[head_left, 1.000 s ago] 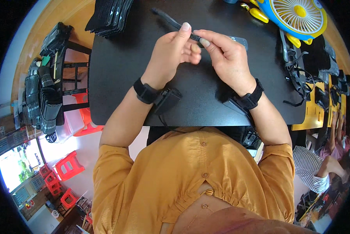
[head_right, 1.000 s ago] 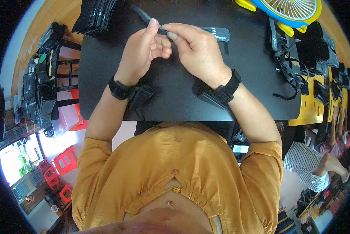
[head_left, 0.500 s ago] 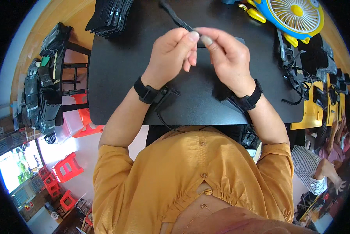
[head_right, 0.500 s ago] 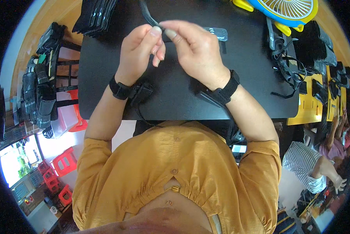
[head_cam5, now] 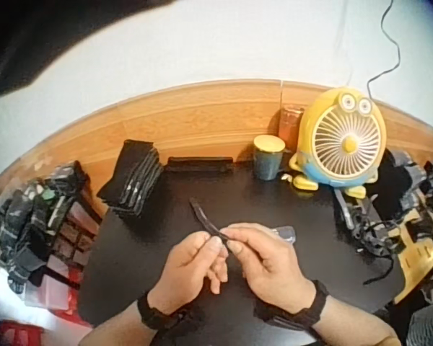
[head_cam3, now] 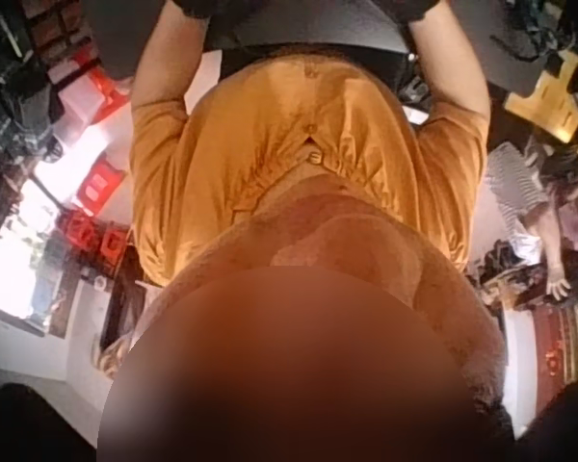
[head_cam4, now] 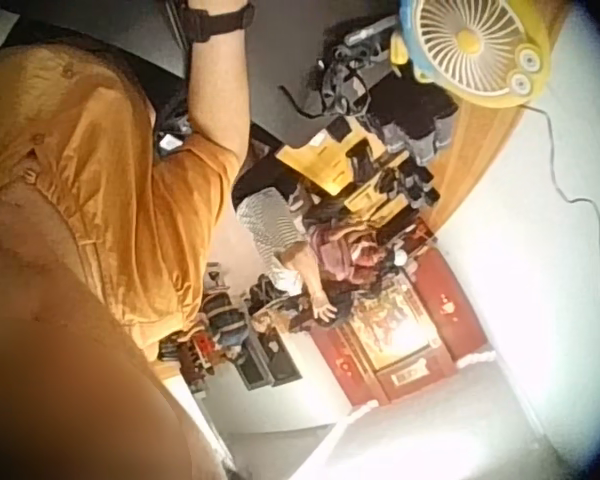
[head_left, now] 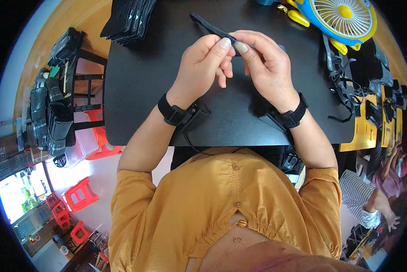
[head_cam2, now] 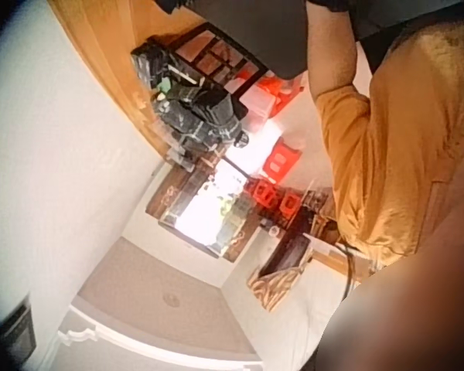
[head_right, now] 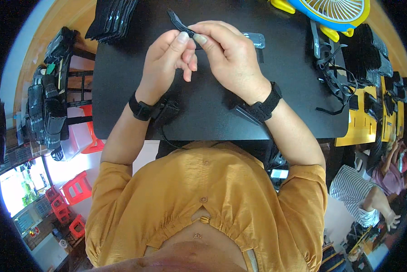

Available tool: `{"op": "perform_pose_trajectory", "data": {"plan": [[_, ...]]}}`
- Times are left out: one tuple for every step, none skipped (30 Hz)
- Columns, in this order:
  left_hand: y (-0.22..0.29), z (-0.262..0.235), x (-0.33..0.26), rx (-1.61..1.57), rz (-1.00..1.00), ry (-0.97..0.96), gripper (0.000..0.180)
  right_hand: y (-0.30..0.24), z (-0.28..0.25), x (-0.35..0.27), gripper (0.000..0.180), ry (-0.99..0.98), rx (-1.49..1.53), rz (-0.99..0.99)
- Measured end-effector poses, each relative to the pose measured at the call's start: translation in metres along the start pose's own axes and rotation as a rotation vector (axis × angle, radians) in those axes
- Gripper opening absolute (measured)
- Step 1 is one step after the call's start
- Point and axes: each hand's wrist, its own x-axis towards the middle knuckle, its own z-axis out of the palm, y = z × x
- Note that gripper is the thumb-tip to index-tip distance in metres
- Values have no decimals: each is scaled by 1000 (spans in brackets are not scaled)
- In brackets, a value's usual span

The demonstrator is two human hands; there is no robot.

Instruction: Assembling hardware components and buckles onto watch straps.

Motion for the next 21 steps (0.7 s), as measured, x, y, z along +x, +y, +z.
{"op": "perform_pose_trajectory", "data": {"plan": [[1,-2,-1,-6,-7,-6,32,0,0,0,18,-5,-6,-24],[1,-3,-1,-13,-15,-13,31,-1,1,1,18,-9,-12,-49],[1,-4,-1,-12,-16,-13,31,-2,1,1,18,-8,-11,-48],[0,-5,-1,-2,-22,-10,31,-3,2,0,18,-24,-24,-65],[0,-6,-1,7,-28,-7,30,-4,3,0,18,-40,-36,-81],[-2,-6,-1,7,-30,-8,30,-4,4,-1,18,-40,-36,-79],[-4,-5,-1,-17,2,-12,29,-3,4,-1,18,-39,-28,-69],[-5,-5,-1,-42,34,-16,28,-3,4,-1,18,-39,-20,-58],[-6,-5,-1,-42,33,-14,28,-3,3,-1,18,-41,-19,-58],[-6,-6,-1,3,75,-43,29,-4,3,-2,18,-37,3,-38],[-6,-7,-1,48,117,-73,29,-5,3,-2,19,-32,25,-18],[-6,-8,-2,49,116,-73,29,-6,4,-3,19,-32,27,-17],[-6,-8,-2,73,140,-84,29,-7,4,-3,19,-26,41,-8],[-6,-8,-3,97,165,-95,29,-8,4,-3,19,-20,56,0],[-6,-8,-4,95,167,-99,29,-8,4,-4,19,-17,53,-1],[-5,-7,-4,91,168,-94,29,-7,4,-4,20,-22,101,50],[-5,-7,-5,87,170,-89,30,-6,4,-5,20,-26,149,100],[-6,-7,-4,88,170,-92,30,-7,4,-4,20,-23,148,100],[-7,-8,-5,57,175,-86,29,-9,4,-5,20,-31,220,156],[-7,-8,-5,27,180,-80,27,-10,3,-5,21,-39,291,211],[-6,-8,-5,28,181,-81,27,-13,2,-5,21,-38,292,209]]}}
